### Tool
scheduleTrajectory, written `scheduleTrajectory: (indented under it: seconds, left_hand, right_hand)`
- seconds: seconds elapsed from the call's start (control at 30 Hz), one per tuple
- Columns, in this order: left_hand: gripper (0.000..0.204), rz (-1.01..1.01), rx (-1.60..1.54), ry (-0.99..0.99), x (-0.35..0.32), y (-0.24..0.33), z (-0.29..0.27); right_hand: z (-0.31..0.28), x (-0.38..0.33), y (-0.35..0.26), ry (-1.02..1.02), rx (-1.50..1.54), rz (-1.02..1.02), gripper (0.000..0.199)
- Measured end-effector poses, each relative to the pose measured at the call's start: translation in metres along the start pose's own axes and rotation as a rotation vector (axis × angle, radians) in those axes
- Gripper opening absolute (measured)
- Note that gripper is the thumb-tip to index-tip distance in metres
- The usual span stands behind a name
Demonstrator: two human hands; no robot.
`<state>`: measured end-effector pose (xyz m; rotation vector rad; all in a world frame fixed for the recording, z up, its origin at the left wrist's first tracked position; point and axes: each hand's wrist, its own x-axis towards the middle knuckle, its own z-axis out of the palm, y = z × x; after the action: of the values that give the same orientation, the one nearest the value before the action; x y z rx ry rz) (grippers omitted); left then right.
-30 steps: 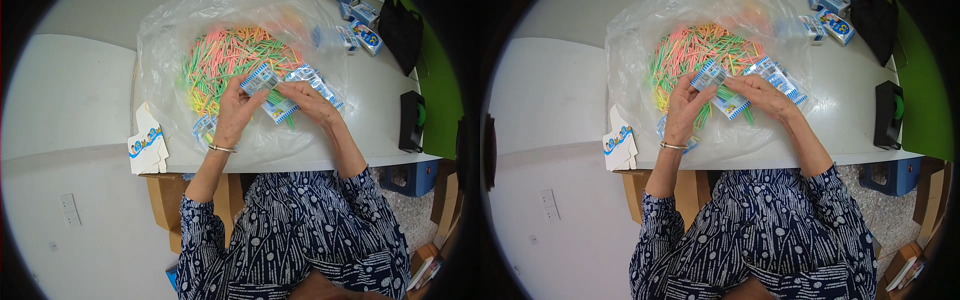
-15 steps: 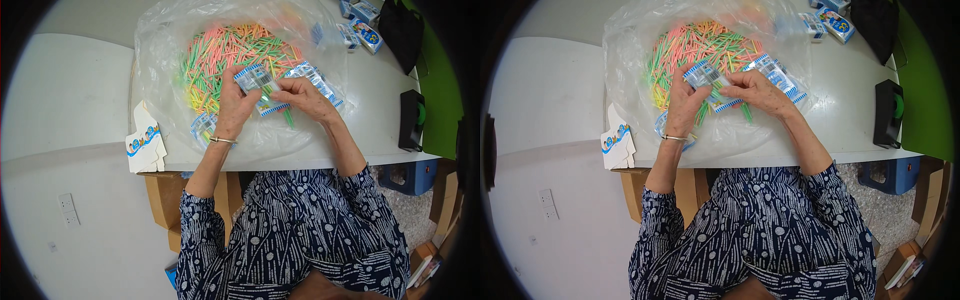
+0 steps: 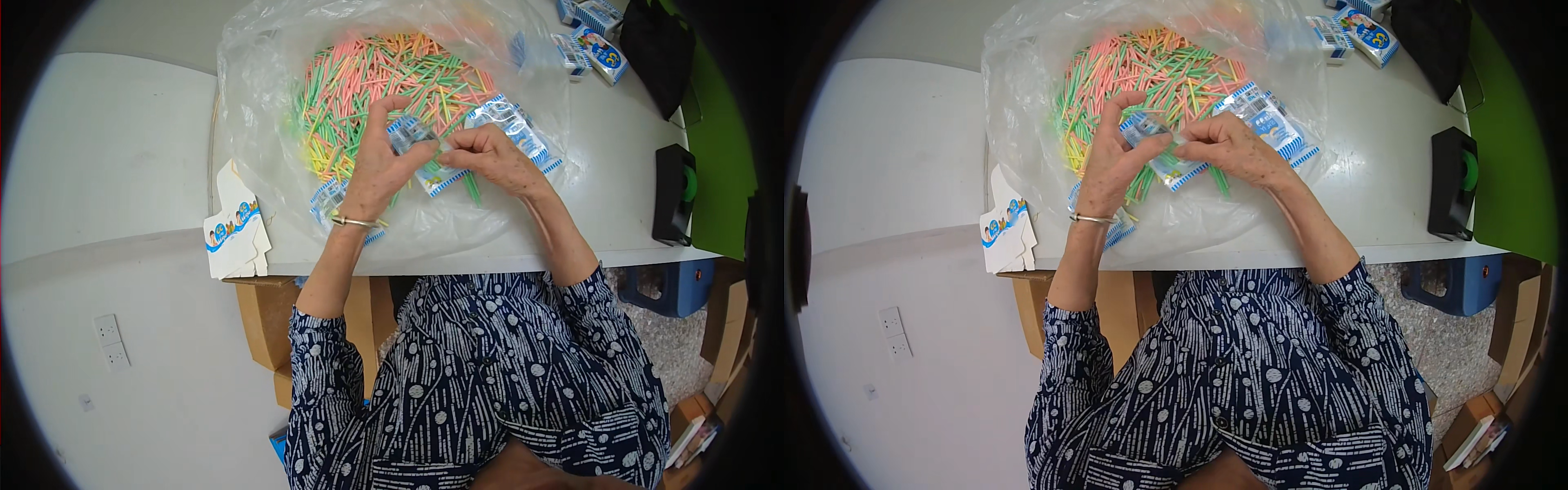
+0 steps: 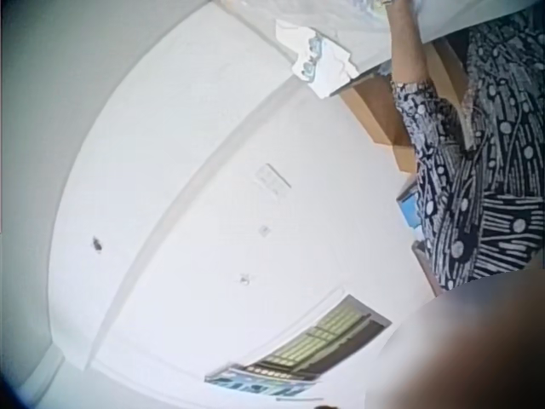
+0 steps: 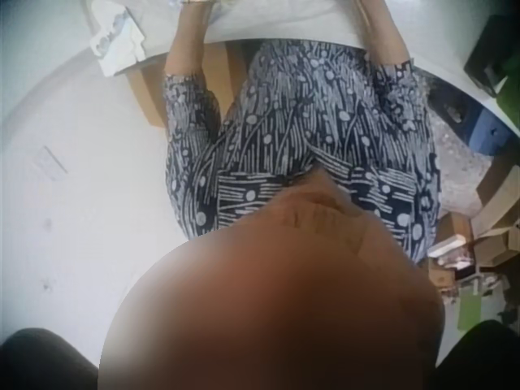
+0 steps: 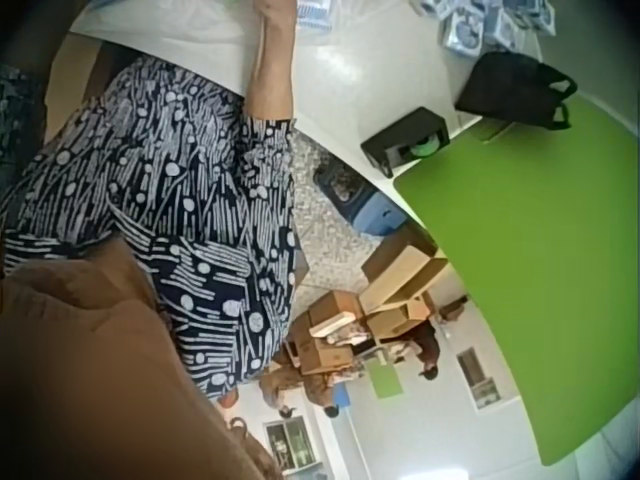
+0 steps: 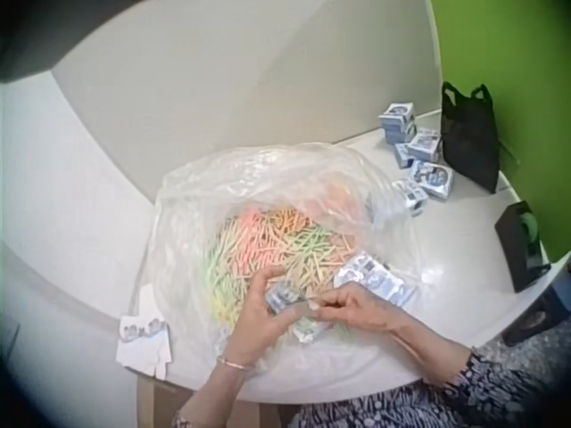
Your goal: Pack colorful plastic straws into small pouches and then place the filled pouches into a cardboard box.
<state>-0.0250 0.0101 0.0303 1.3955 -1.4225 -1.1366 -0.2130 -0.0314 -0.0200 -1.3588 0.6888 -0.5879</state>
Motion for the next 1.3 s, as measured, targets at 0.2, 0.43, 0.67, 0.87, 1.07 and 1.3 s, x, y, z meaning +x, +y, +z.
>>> scheduleTrajectory:
  seconds: [0.2, 0.43, 0.67, 0.87, 1.07, 1.3]
  left_hand:
    - [0.049, 0.011, 0.184, 0.006, 0.002, -0.001, -0.001]
    - [0.051, -0.021, -0.171, -0.033, -0.004, 0.009, -0.001]
    - [0.053, 0.034, -0.17, -0.033, -0.007, 0.008, 0.006]
    - [0.037, 0.195, 0.025, -0.014, -0.006, -0.014, 0.013]
    - [0.02, 0.747, 0.806, -0.354, -0.021, -0.031, 0.038]
    - [0.023, 1.046, 1.195, -0.405, -0.013, -0.035, 0.044]
  right_hand:
    - [0.005, -0.001, 0.001, -0.104, 0.046, -0.019, 0.019]
    - [0.005, -0.003, -0.004, -0.024, 0.072, 0.033, 0.022]
    - [0.005, -0.003, -0.001, 0.019, 0.149, 0.049, 0.025]
    - [-0.028, -0.002, -0.002, 0.223, 0.134, -0.052, 0.023]
    - [-0.033, -0.009, -0.012, 0.356, 0.218, -0.115, 0.024]
    - [-0.025, -0.008, -0.012, 0.271, 0.226, 0.001, 0.026]
